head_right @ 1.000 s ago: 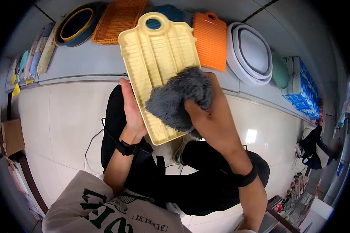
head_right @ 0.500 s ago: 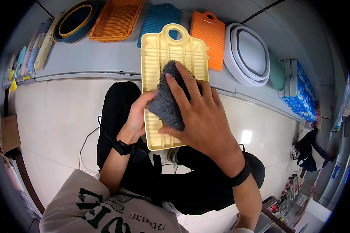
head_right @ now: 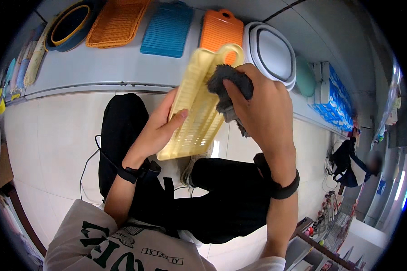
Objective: Using a grey cloth to wipe down and clean plastic buckets, a basket, and washboards on a supermarket shelf.
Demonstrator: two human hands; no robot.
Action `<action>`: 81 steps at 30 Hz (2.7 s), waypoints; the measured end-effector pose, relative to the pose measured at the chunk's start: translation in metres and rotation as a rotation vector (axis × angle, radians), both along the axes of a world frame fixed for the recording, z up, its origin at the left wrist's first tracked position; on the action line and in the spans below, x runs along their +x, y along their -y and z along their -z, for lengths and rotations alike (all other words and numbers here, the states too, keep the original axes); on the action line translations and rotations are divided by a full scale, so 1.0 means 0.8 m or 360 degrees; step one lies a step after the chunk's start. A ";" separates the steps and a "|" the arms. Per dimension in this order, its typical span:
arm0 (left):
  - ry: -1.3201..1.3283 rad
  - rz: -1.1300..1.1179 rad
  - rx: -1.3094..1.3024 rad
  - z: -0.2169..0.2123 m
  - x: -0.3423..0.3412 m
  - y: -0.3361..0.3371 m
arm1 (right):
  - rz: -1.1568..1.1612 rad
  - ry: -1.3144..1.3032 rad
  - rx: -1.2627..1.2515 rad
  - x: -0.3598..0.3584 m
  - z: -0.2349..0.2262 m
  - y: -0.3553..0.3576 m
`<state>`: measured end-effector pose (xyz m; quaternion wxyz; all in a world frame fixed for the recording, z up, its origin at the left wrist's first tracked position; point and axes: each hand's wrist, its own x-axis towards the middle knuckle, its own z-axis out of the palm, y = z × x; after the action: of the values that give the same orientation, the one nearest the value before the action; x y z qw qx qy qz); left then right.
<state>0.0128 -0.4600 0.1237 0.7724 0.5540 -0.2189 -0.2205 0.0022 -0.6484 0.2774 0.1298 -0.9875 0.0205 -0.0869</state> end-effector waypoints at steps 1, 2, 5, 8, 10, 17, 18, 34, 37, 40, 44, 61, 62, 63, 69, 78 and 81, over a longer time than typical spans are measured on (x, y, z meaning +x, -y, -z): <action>-0.0004 0.0012 -0.0004 -0.001 -0.002 0.001 | 0.0012 -0.0004 -0.0004 0.001 0.001 0.002; 0.0081 0.0022 0.0115 -0.002 -0.004 0.004 | 0.0041 -0.0024 -0.0151 0.003 0.002 0.003; 0.0249 0.0025 0.0257 -0.001 -0.008 0.010 | 0.0091 -0.0092 -0.0471 0.002 0.010 0.001; 0.0111 0.0118 0.0352 -0.007 -0.010 0.009 | -0.0007 -0.0182 -0.0739 -0.002 0.033 -0.013; 0.0147 -0.0053 0.0360 0.002 -0.007 0.008 | -0.0274 -0.0191 -0.0852 -0.013 0.044 -0.033; 0.0020 -0.0414 -0.0020 -0.020 0.006 0.002 | -0.0810 -0.0676 -0.0625 -0.093 0.114 -0.098; 0.0098 -0.0522 0.0001 -0.026 0.004 0.003 | -0.0781 -0.0580 -0.0635 -0.094 0.117 -0.096; -0.0046 -0.0372 0.0137 -0.003 -0.016 0.017 | -0.0066 0.0024 -0.0185 0.001 0.020 0.004; -0.0135 -0.0261 0.0102 -0.013 -0.018 0.016 | -0.0058 0.0002 -0.0270 0.002 0.030 0.009; -0.0089 -0.0414 0.0082 -0.001 -0.021 0.017 | -0.0223 0.0091 -0.0426 0.001 0.035 -0.007; -0.0365 -0.0593 -0.0096 0.012 -0.023 0.023 | -0.0288 -0.0173 -0.0484 -0.012 0.051 -0.030; -0.0288 -0.0858 0.0015 0.006 0.013 -0.003 | -0.0037 -0.0361 0.0224 -0.005 0.009 0.003; -0.0191 -0.0752 0.0069 0.007 0.009 0.006 | -0.0004 -0.0187 0.0103 0.000 0.006 0.016; -0.0085 -0.0662 0.0146 0.006 0.007 0.007 | 0.0013 -0.0012 0.0006 0.008 0.009 0.024; 0.0020 -0.0481 0.0246 -0.012 0.000 0.007 | -0.0143 0.0066 -0.0361 0.016 0.057 0.031; 0.0143 -0.1113 0.0012 -0.012 0.040 -0.015 | -0.0399 -0.0620 -0.0038 -0.036 0.108 -0.032; -0.0068 -0.1103 -0.0091 -0.013 0.043 -0.021 | -0.0250 -0.0748 -0.0112 -0.036 0.085 -0.031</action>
<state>0.0471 -0.4436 0.1342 0.8210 0.5687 -0.0077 0.0494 -0.0266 -0.6235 0.2095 0.0935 -0.9831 -0.0298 0.1547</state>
